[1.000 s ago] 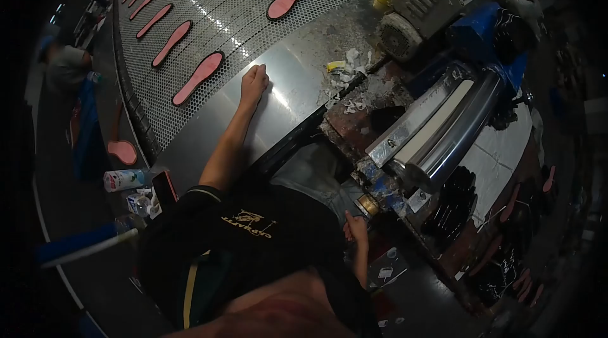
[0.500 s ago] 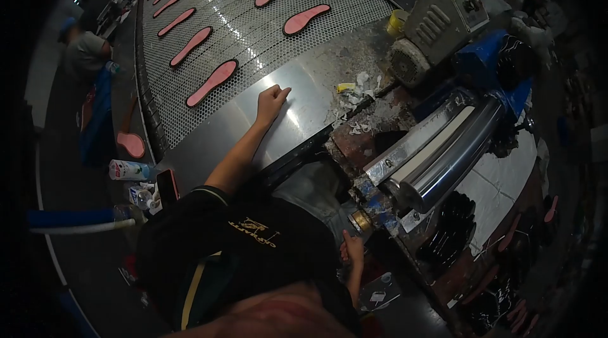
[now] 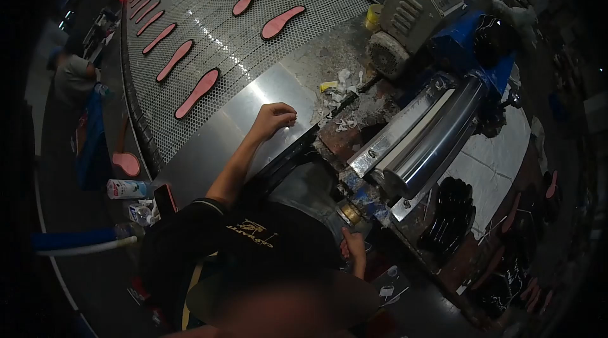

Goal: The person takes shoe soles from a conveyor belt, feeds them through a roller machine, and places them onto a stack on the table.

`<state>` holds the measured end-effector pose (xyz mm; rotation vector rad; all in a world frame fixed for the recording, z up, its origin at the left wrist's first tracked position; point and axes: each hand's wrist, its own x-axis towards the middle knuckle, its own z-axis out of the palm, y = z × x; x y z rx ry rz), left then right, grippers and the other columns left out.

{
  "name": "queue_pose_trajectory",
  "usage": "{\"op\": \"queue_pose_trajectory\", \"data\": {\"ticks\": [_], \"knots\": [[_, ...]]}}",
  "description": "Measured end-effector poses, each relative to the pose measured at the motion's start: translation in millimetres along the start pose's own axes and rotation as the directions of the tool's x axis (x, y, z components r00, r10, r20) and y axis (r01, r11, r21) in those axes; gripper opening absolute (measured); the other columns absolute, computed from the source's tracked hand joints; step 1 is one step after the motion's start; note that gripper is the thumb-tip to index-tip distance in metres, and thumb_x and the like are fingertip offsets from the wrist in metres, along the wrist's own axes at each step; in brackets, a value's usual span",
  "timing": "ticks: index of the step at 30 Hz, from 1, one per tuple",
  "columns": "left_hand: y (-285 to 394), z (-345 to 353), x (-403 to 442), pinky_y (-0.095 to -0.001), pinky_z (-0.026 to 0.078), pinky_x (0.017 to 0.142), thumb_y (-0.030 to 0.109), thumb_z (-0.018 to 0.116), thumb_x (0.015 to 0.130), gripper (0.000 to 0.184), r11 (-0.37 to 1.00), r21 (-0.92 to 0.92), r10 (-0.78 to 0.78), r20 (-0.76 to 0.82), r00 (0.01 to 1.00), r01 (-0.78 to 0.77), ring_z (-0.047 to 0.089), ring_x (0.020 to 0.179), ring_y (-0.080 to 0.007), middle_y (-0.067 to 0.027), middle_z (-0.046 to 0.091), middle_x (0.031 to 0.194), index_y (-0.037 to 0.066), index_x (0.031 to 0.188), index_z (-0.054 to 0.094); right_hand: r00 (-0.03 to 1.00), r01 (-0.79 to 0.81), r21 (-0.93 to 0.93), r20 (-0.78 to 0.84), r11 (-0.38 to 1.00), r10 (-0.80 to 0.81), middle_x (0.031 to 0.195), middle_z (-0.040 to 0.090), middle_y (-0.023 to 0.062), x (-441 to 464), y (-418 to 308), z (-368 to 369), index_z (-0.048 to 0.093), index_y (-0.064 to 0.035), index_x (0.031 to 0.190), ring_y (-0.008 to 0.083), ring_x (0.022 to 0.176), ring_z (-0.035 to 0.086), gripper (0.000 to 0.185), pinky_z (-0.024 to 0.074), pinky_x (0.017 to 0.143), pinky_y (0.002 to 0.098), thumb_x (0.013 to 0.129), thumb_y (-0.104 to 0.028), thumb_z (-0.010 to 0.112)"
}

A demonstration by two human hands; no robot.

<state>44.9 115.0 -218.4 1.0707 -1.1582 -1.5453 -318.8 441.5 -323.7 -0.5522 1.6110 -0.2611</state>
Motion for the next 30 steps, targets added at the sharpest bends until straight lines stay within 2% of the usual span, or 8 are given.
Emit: {"op": "queue_pose_trajectory", "data": {"ticks": [10,14,15,16,20,22,25,30], "knots": [[-8.0,11.6,-14.2,-0.0263,0.054,0.063,0.017,0.054,0.099,0.025,0.994,0.049,-0.099,0.134,0.986,0.093,0.066,0.068,-0.0154,-0.0112,0.069,0.081,-0.004,0.106,0.065,0.999,0.028,0.028,0.020,0.999,-0.029,0.040,0.050,0.0121,2.1,1.7,0.3,0.055,0.0015,0.050,0.0202,0.028,0.047,0.071,0.0347,0.029,0.0293,0.092,-0.055,0.056],[9.8,28.4,-43.9,-0.0290,0.056,0.069,0.017,0.048,0.101,0.029,0.971,0.078,-0.238,0.381,0.893,0.226,0.070,0.078,-0.0187,-0.0146,0.069,0.094,-0.004,0.118,0.059,0.999,-0.032,-0.064,0.019,0.997,0.033,0.046,0.055,0.0124,-25.5,-32.0,4.9,0.058,0.0023,0.054,0.0188,0.038,0.056,0.067,0.0411,0.036,0.0294,0.091,-0.053,0.058],[16.3,39.1,-56.8,-0.0295,0.056,0.071,0.016,0.048,0.101,0.030,0.962,0.073,-0.267,0.460,0.847,0.263,0.070,0.080,-0.0195,-0.0157,0.069,0.098,-0.004,0.120,0.058,0.935,0.268,-0.433,-0.098,0.860,-0.341,0.052,0.059,0.0128,-28.8,-35.6,8.9,0.061,0.0021,0.062,0.0206,0.045,0.060,0.058,0.0442,0.042,0.0318,0.090,-0.048,0.061],[13.0,46.5,-67.5,-0.0305,0.056,0.074,0.010,0.051,0.097,0.030,0.967,0.113,-0.254,0.542,0.801,0.230,0.070,0.085,-0.0210,-0.0159,0.068,0.105,-0.005,0.123,0.056,0.732,0.418,-0.751,-0.055,0.511,-0.679,0.059,0.063,0.0131,-37.5,-43.6,14.9,0.064,0.0019,0.070,0.0224,0.053,0.064,0.049,0.0474,0.048,0.0341,0.089,-0.043,0.064],[4.2,86.5,-101.1,-0.0340,0.053,0.084,0.002,0.053,0.084,0.041,0.891,0.443,-0.388,0.633,0.669,0.098,0.068,0.095,-0.0236,-0.0178,0.067,0.108,-0.004,0.124,0.056,0.820,0.476,-0.498,-0.047,0.725,-0.571,0.073,0.067,0.0154,-77.6,-124.5,45.7,0.065,-0.0023,0.088,0.0310,0.068,0.067,0.028,0.0495,0.060,0.0412,0.086,-0.030,0.067],[-18.9,103.9,-115.6,-0.0359,0.051,0.088,-0.001,0.053,0.080,0.045,0.895,0.427,-0.221,0.682,0.697,-0.133,0.065,0.104,-0.0278,-0.0199,0.066,0.109,-0.004,0.124,0.055,0.811,0.559,-0.279,-0.010,0.781,-0.584,0.080,0.066,0.0208,-90.1,-154.3,57.3,0.063,-0.0025,0.094,0.0406,0.074,0.065,0.022,0.0487,0.063,0.0474,0.086,-0.023,0.066],[-25.8,126.7,-134.8,-0.0393,0.047,0.094,-0.003,0.054,0.078,0.050,0.904,0.417,-0.227,0.650,0.725,-0.090,0.060,0.113,-0.0341,-0.0231,0.062,0.121,-0.004,0.128,0.053,0.652,0.645,-0.529,0.005,0.551,-0.758,0.083,0.066,0.0229,-86.5,-160.8,62.5,0.063,-0.0033,0.092,0.0433,0.079,0.063,0.020,0.0484,0.064,0.0501,0.087,-0.022,0.064],[-45.9,132.1,-143.5,-0.0412,0.047,0.094,0.002,0.056,0.080,0.048,0.911,0.401,-0.219,0.671,0.708,-0.098,0.060,0.113,-0.0349,-0.0226,0.062,0.121,-0.002,0.128,0.054,0.666,0.617,-0.604,0.059,0.504,-0.744,0.084,0.066,0.0225,-78.1,-147.3,57.4,0.063,-0.0043,0.094,0.0441,0.079,0.063,0.019,0.0485,0.065,0.0506,0.088,-0.022,0.062]]}}
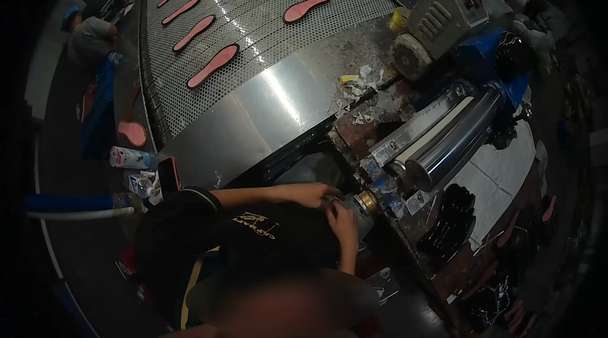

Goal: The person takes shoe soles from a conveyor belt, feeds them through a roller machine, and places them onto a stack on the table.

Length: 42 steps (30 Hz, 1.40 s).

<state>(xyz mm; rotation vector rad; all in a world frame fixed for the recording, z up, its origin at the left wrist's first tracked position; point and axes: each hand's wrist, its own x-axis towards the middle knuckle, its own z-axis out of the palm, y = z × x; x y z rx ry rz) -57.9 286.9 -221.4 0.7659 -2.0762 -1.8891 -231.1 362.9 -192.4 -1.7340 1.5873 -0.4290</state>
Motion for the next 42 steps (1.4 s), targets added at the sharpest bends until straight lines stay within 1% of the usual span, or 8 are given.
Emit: {"op": "queue_pose_trajectory", "data": {"ticks": [10,16,19,21,25,27,30,42], "knots": [[32.5,-16.9,0.8,-0.0356,0.052,0.080,0.011,0.060,0.090,0.028,1.000,0.013,0.023,0.303,0.953,-0.029,0.066,0.095,-0.0256,-0.0150,0.067,0.106,-0.001,0.116,0.059,0.995,0.072,0.113,0.064,0.991,-0.080,0.085,0.067,0.0166,-33.9,25.8,15.8,0.065,-0.0066,0.099,0.0359,0.079,0.065,0.019,0.0522,0.069,0.0410,0.082,-0.016,0.063],[24.2,-40.5,7.6,-0.0335,0.052,0.076,0.010,0.062,0.088,0.024,0.931,-0.053,-0.355,0.110,0.929,0.362,0.066,0.090,-0.0206,-0.0091,0.068,0.099,0.002,0.111,0.062,0.962,-0.189,0.181,-0.163,0.965,0.219,0.074,0.067,0.0120,-89.4,3.7,-44.3,0.066,-0.0053,0.087,0.0271,0.066,0.066,0.017,0.0514,0.061,0.0378,0.081,-0.022,0.066],[-29.9,-51.3,2.7,-0.0335,0.052,0.077,0.008,0.062,0.086,0.022,0.938,-0.038,-0.341,0.076,0.937,0.344,0.065,0.091,-0.0205,-0.0086,0.069,0.099,0.005,0.108,0.063,0.654,-0.093,0.440,-0.649,0.893,0.388,0.067,0.064,0.0047,-126.4,41.9,-84.5,0.067,-0.0023,0.088,0.0114,0.057,0.059,0.005,0.0472,0.054,0.0261,0.086,-0.007,0.066],[-36.2,-52.2,3.9,-0.0320,0.051,0.075,0.005,0.061,0.086,0.019,0.950,0.077,-0.308,0.076,0.948,0.302,0.064,0.087,-0.0183,-0.0064,0.068,0.095,0.007,0.105,0.064,0.347,0.372,0.523,-0.845,0.767,0.408,0.105,0.064,0.0146,-138.0,54.1,-150.1,0.043,-0.0089,0.142,0.0128,0.081,0.062,0.056,0.0485,0.066,0.0239,0.089,0.003,0.057],[-21.6,-38.2,10.2,-0.0299,0.048,0.072,0.007,0.060,0.088,0.011,0.973,0.171,-0.180,0.130,0.975,0.157,0.059,0.080,-0.0151,-0.0019,0.062,0.086,0.007,0.099,0.063,0.213,-0.057,0.217,-0.951,0.975,0.224,0.114,0.064,0.0172,-175.4,164.1,-210.5,0.034,-0.0070,0.148,0.0262,0.101,0.063,0.067,0.0518,0.083,0.0343,0.087,-0.006,0.063],[-13.7,-25.5,9.6,-0.0260,0.047,0.067,0.002,0.061,0.087,0.011,0.982,-0.001,-0.191,0.074,0.979,0.191,0.058,0.070,-0.0127,-0.0034,0.061,0.082,0.002,0.097,0.059,0.320,-0.586,0.239,-0.809,0.774,0.493,0.118,0.064,0.0216,-185.5,220.4,-211.6,0.046,-0.0055,0.140,0.0338,0.110,0.062,0.065,0.0494,0.091,0.0399,0.083,-0.024,0.071],[-18.7,-11.9,4.3,-0.0253,0.046,0.066,0.002,0.061,0.088,0.011,0.987,-0.085,-0.133,0.009,0.991,0.133,0.056,0.070,-0.0120,-0.0017,0.059,0.083,0.002,0.099,0.057,0.343,-0.603,0.294,-0.744,0.742,0.573,0.120,0.063,0.0249,-186.0,235.8,-213.3,0.056,-0.0030,0.129,0.0370,0.114,0.060,0.064,0.0478,0.093,0.0424,0.078,-0.037,0.074],[-12.4,-42.7,-8.1,-0.0246,0.038,0.050,0.016,0.055,0.096,0.015,0.947,-0.246,-0.277,-0.304,0.912,0.205,0.046,0.056,-0.0098,0.0000,0.050,0.068,0.004,0.104,0.058,0.191,-0.081,0.573,-0.794,0.816,0.577,0.113,0.066,0.0101,-198.0,227.9,-211.8,0.061,-0.0021,0.120,0.0202,0.106,0.062,0.036,0.0483,0.086,0.0304,0.087,-0.015,0.069]]}}
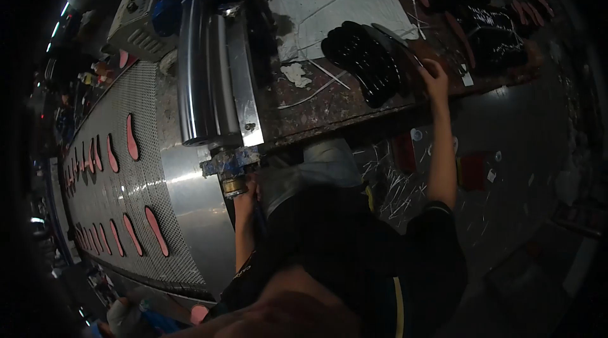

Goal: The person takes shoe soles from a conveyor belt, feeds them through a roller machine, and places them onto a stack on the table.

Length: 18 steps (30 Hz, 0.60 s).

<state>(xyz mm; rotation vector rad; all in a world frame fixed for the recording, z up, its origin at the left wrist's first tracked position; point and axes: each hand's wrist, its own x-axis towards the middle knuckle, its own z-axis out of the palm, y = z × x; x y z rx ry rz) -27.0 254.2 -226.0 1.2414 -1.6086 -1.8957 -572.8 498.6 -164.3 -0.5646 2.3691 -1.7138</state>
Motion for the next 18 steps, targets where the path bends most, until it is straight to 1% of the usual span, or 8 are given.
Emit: {"op": "queue_pose_trajectory", "data": {"ticks": [1,4,6,7,9,12,16,18], "knots": [[8.9,-0.1,-0.3,-0.0238,0.042,0.049,0.009,0.052,0.093,0.010,0.987,-0.161,-0.040,-0.063,0.997,0.030,0.057,0.060,-0.0092,-0.0015,0.062,0.077,0.005,0.100,0.058,1.000,-0.026,0.062,-0.010,0.998,0.026,0.115,0.065,0.0097,-9.3,-13.2,-0.3,0.061,-0.0030,0.122,0.0202,0.108,0.061,0.036,0.0483,0.088,0.0305,0.088,-0.014,0.069],[36.4,-15.8,-2.0,-0.0233,0.040,0.042,0.004,0.058,0.092,0.012,0.990,-0.124,0.050,-0.096,0.994,-0.062,0.055,0.046,-0.0110,-0.0069,0.064,0.071,0.001,0.103,0.058,0.999,-0.016,0.329,0.043,0.944,0.002,0.125,0.061,0.0113,-23.7,-36.2,-0.2,0.060,-0.0036,0.126,0.0220,0.117,0.058,0.041,0.0455,0.097,0.0334,0.086,-0.012,0.069],[56.8,-23.0,-1.4,-0.0239,0.043,0.044,0.004,0.059,0.093,0.012,0.983,-0.149,0.085,-0.126,0.988,-0.103,0.058,0.049,-0.0135,-0.0101,0.066,0.074,-0.001,0.102,0.058,0.982,0.122,0.277,0.107,0.953,-0.156,0.128,0.059,0.0119,-33.2,-61.2,4.9,0.061,-0.0029,0.125,0.0229,0.119,0.056,0.042,0.0433,0.101,0.0348,0.085,-0.010,0.069],[66.7,-30.1,0.1,-0.0256,0.049,0.050,0.004,0.059,0.093,0.015,0.993,-0.072,0.078,-0.152,0.985,-0.090,0.064,0.060,-0.0178,-0.0143,0.068,0.080,-0.004,0.105,0.058,0.944,0.261,0.219,0.144,0.940,-0.296,0.131,0.057,0.0126,-34.8,-74.8,6.7,0.061,-0.0021,0.125,0.0238,0.122,0.055,0.043,0.0411,0.105,0.0363,0.083,-0.008,0.070],[79.3,-53.0,7.4,-0.0283,0.055,0.060,0.004,0.059,0.093,0.020,0.973,-0.173,0.132,-0.140,0.981,-0.155,0.068,0.075,-0.0218,-0.0184,0.069,0.093,-0.006,0.110,0.057,0.898,0.298,0.284,0.239,0.911,-0.369,0.133,0.056,0.0130,-36.1,-106.1,19.4,0.062,-0.0013,0.122,0.0241,0.124,0.053,0.042,0.0401,0.105,0.0369,0.082,-0.007,0.070],[144.8,-71.1,14.0,-0.0349,0.057,0.081,-0.006,0.052,0.093,0.023,0.934,-0.022,0.349,-0.161,0.923,-0.357,0.068,0.094,-0.0264,-0.0209,0.066,0.112,-0.007,0.115,0.056,0.785,0.385,0.320,0.379,0.866,-0.490,0.135,0.055,0.0133,-35.8,-154.3,49.1,0.065,-0.0001,0.118,0.0242,0.125,0.053,0.040,0.0397,0.106,0.0372,0.079,-0.005,0.070],[241.6,-80.1,32.1,-0.0347,0.049,0.098,-0.004,0.053,0.092,0.036,0.707,0.266,0.641,0.151,0.753,-0.655,0.059,0.119,-0.0241,-0.0139,0.060,0.129,-0.001,0.127,0.056,0.616,0.467,0.310,0.558,0.828,-0.556,0.133,0.056,0.0126,-35.4,-209.9,113.4,0.067,0.0000,0.114,0.0241,0.122,0.054,0.040,0.0410,0.104,0.0360,0.076,-0.004,0.073],[287.4,-75.2,45.9,-0.0396,0.044,0.105,0.005,0.060,0.091,0.042,0.485,0.415,0.687,0.363,0.629,-0.770,0.053,0.127,-0.0276,-0.0133,0.056,0.136,0.004,0.133,0.055,0.606,0.457,0.317,0.573,0.831,-0.552,0.133,0.056,0.0123,-37.3,-223.5,132.5,0.066,-0.0005,0.115,0.0238,0.123,0.054,0.041,0.0410,0.104,0.0352,0.076,-0.005,0.074]]}}
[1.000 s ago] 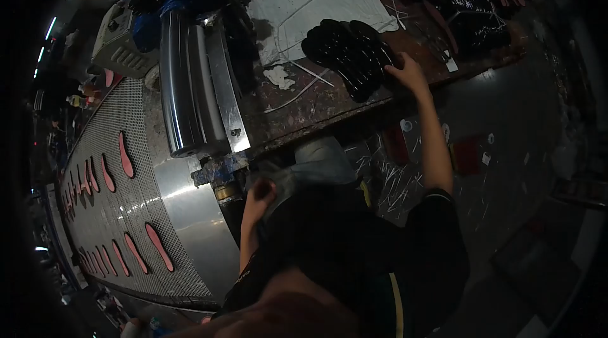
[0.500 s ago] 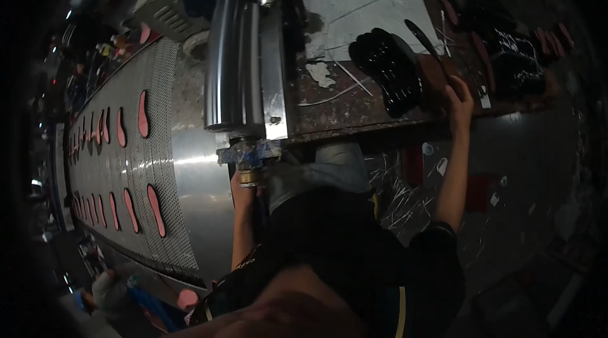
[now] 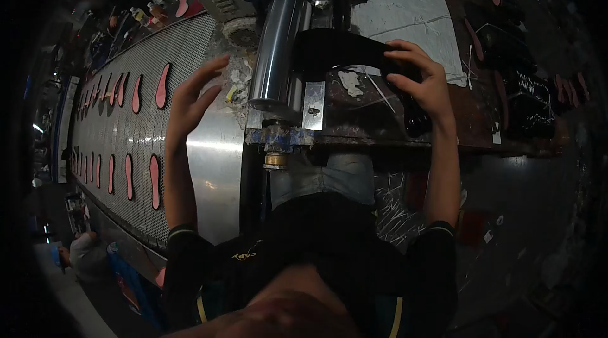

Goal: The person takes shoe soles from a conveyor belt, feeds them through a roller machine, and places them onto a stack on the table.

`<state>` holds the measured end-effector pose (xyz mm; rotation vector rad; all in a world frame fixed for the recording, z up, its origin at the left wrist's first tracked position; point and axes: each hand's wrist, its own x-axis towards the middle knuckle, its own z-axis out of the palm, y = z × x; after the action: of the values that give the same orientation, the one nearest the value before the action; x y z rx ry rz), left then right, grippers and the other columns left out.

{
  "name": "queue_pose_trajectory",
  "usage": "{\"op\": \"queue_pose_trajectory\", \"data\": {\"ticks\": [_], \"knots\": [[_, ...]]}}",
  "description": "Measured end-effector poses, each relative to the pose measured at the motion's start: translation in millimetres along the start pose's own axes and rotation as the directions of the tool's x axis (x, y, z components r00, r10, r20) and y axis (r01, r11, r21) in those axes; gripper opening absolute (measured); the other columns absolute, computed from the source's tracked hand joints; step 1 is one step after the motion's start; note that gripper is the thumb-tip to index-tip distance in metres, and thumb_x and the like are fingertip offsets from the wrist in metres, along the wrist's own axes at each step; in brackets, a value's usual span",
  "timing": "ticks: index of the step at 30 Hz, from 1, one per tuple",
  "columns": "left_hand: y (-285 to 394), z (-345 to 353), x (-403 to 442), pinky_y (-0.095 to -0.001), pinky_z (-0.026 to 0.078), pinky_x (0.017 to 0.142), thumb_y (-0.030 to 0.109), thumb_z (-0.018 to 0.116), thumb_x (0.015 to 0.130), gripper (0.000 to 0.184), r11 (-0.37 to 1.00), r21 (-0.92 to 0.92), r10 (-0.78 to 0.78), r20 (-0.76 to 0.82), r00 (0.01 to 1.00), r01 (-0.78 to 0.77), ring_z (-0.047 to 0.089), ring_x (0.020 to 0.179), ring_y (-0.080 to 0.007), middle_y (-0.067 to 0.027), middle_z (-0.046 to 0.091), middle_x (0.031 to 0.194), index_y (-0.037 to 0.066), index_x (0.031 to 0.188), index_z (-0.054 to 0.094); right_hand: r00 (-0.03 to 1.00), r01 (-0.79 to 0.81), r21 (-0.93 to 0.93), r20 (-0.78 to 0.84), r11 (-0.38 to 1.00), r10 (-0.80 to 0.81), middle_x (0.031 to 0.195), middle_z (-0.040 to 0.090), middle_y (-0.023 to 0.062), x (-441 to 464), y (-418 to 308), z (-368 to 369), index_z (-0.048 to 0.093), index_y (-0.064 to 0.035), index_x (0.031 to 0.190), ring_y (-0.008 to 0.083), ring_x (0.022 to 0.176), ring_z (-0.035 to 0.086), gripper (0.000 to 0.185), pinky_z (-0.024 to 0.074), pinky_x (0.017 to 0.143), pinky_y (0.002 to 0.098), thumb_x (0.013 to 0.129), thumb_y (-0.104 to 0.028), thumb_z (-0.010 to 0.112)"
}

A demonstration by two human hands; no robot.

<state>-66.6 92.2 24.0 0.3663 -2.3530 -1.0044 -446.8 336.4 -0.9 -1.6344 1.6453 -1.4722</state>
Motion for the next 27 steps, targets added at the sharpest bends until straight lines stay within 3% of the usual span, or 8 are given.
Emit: {"op": "queue_pose_trajectory", "data": {"ticks": [6,8,14,21,23,25,26,27], "knots": [[-1.6,-2.9,74.9,-0.0487,0.038,0.110,0.044,0.083,0.067,0.095,0.944,0.303,0.006,0.373,0.928,-0.128,0.043,0.135,-0.0330,-0.0138,0.042,0.148,0.011,0.145,0.040,1.000,0.030,-0.052,-0.005,0.998,-0.031,0.137,0.051,0.0110,1.5,-18.7,41.2,0.064,-0.0026,0.121,0.0229,0.127,0.049,0.045,0.0406,0.104,0.0342,0.077,-0.006,0.074],[-4.4,-6.0,75.7,-0.0484,0.039,0.110,0.045,0.083,0.067,0.095,0.949,0.290,0.007,0.376,0.927,-0.125,0.045,0.133,-0.0336,-0.0135,0.044,0.146,0.012,0.145,0.040,0.988,-0.030,-0.001,-0.154,1.000,0.029,0.135,0.052,0.0104,-23.1,-8.8,42.7,0.064,-0.0025,0.119,0.0222,0.125,0.051,0.042,0.0410,0.102,0.0336,0.077,-0.005,0.073],[-20.9,-23.6,57.1,-0.0437,0.043,0.105,0.047,0.081,0.070,0.091,0.897,0.433,-0.062,0.321,0.945,-0.088,0.050,0.127,-0.0329,-0.0170,0.052,0.136,0.007,0.141,0.043,0.906,-0.406,0.179,-0.054,0.896,0.421,0.116,0.060,0.0087,-131.4,44.0,60.7,0.069,0.0022,0.101,0.0169,0.106,0.059,0.019,0.0456,0.090,0.0279,0.082,0.000,0.068],[-79.9,-44.8,14.0,-0.0402,0.045,0.099,0.037,0.083,0.071,0.090,0.921,0.389,-0.101,0.222,0.970,0.007,0.055,0.117,-0.0305,-0.0161,0.056,0.128,0.009,0.144,0.039,0.858,-0.513,0.255,0.129,0.819,0.497,0.106,0.064,0.0087,-170.1,71.5,108.3,0.069,0.0042,0.097,0.0153,0.099,0.061,0.013,0.0468,0.085,0.0260,0.084,0.001,0.067],[-92.2,-42.7,-10.0,-0.0432,0.042,0.104,0.032,0.083,0.072,0.089,0.948,0.138,-0.314,0.261,0.913,0.286,0.052,0.121,-0.0274,-0.0133,0.054,0.132,0.012,0.146,0.037,0.843,-0.537,0.241,0.179,0.808,0.507,0.106,0.064,0.0086,-172.7,78.6,113.4,0.069,0.0038,0.097,0.0151,0.099,0.061,0.014,0.0469,0.085,0.0261,0.084,0.000,0.067],[-120.4,-14.5,-51.9,-0.0398,0.045,0.098,0.028,0.077,0.079,0.084,0.805,-0.279,-0.414,0.367,0.833,0.523,0.054,0.117,-0.0247,-0.0150,0.054,0.129,0.007,0.146,0.032,0.818,-0.573,0.247,0.238,0.781,0.524,0.105,0.066,0.0078,-174.1,87.3,121.1,0.069,0.0024,0.100,0.0150,0.097,0.062,0.017,0.0474,0.084,0.0272,0.084,-0.003,0.069],[-144.8,11.7,-87.3,-0.0371,0.045,0.097,0.023,0.074,0.082,0.082,0.602,-0.544,-0.449,0.375,0.811,0.584,0.054,0.115,-0.0224,-0.0128,0.055,0.127,0.008,0.148,0.029,0.807,-0.575,0.233,0.318,0.785,0.497,0.105,0.066,0.0078,-173.6,87.7,123.5,0.069,0.0024,0.100,0.0150,0.097,0.062,0.017,0.0474,0.084,0.0272,0.084,-0.003,0.069],[-148.2,37.1,-116.0,-0.0352,0.044,0.099,0.018,0.073,0.082,0.081,0.254,-0.782,-0.444,0.428,0.787,0.569,0.052,0.118,-0.0207,-0.0117,0.054,0.129,0.008,0.149,0.027,0.778,-0.612,0.182,0.313,0.770,0.544,0.103,0.067,0.0080,-174.0,85.6,124.9,0.068,0.0022,0.102,0.0152,0.097,0.062,0.019,0.0477,0.084,0.0279,0.084,-0.005,0.070]]}}
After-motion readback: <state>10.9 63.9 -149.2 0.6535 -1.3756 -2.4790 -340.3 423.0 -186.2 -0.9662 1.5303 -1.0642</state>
